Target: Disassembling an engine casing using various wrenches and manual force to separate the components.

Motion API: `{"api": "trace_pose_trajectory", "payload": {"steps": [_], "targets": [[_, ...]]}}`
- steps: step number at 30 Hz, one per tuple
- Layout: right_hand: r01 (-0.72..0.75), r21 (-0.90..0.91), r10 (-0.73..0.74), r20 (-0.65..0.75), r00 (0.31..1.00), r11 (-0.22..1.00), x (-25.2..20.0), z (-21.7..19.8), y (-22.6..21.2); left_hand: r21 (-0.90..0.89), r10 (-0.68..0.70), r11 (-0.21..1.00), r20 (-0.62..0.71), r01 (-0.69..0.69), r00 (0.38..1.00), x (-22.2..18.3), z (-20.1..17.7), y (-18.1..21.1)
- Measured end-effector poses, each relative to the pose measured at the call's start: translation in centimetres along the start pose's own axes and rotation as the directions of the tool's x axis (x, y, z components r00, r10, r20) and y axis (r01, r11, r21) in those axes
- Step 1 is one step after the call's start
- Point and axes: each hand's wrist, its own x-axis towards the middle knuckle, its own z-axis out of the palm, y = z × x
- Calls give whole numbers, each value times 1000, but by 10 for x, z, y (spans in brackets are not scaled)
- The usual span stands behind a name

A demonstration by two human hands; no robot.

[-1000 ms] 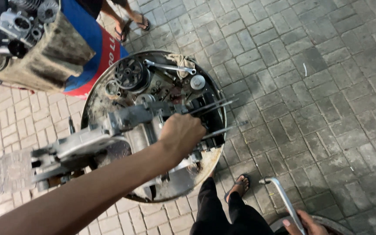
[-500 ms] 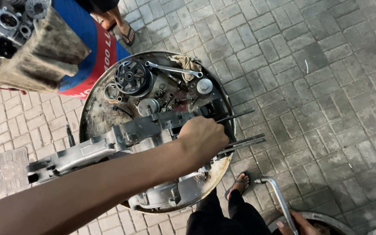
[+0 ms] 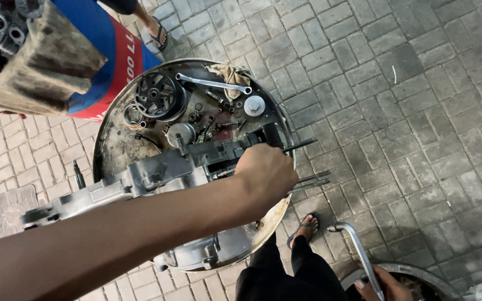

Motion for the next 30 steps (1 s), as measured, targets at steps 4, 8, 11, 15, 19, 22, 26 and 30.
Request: {"api": "trace_pose_trajectory", "payload": {"steps": [4, 8, 11, 15, 19, 22, 26, 30], "targets": [[-102, 56, 102, 19, 995, 993, -16, -6, -45, 18, 53, 998, 31, -53, 998, 4, -3, -4], [-38, 139, 30, 57, 998, 990, -2, -5, -16, 26, 80, 996, -6, -80, 997, 13, 9, -12], [-80, 75, 80, 0, 997, 994, -5, -5, -37, 14, 55, 998, -68, -55, 996, 10, 10, -14], [-252, -11, 252, 54, 966, 968, -12, -10, -72, 41, 66, 997, 26, -67, 997, 11, 3, -9], [-247, -43, 249, 57, 967, 968, -13, -12, -71, 113, 162, 982, -89, -151, 983, 17, 26, -10], [-191, 49, 189, 45, 981, 980, -4, -10, -45, 74, 119, 990, 9, -120, 993, 12, 17, -5], [-206, -4, 206, -7, 979, 979, -9, -8, -58, 126, 161, 979, 21, -163, 987, 17, 15, -4], [-214, -9, 214, 21, 977, 977, -15, -10, -68, 91, 199, 975, 51, -203, 979, 20, 14, -11]]}}
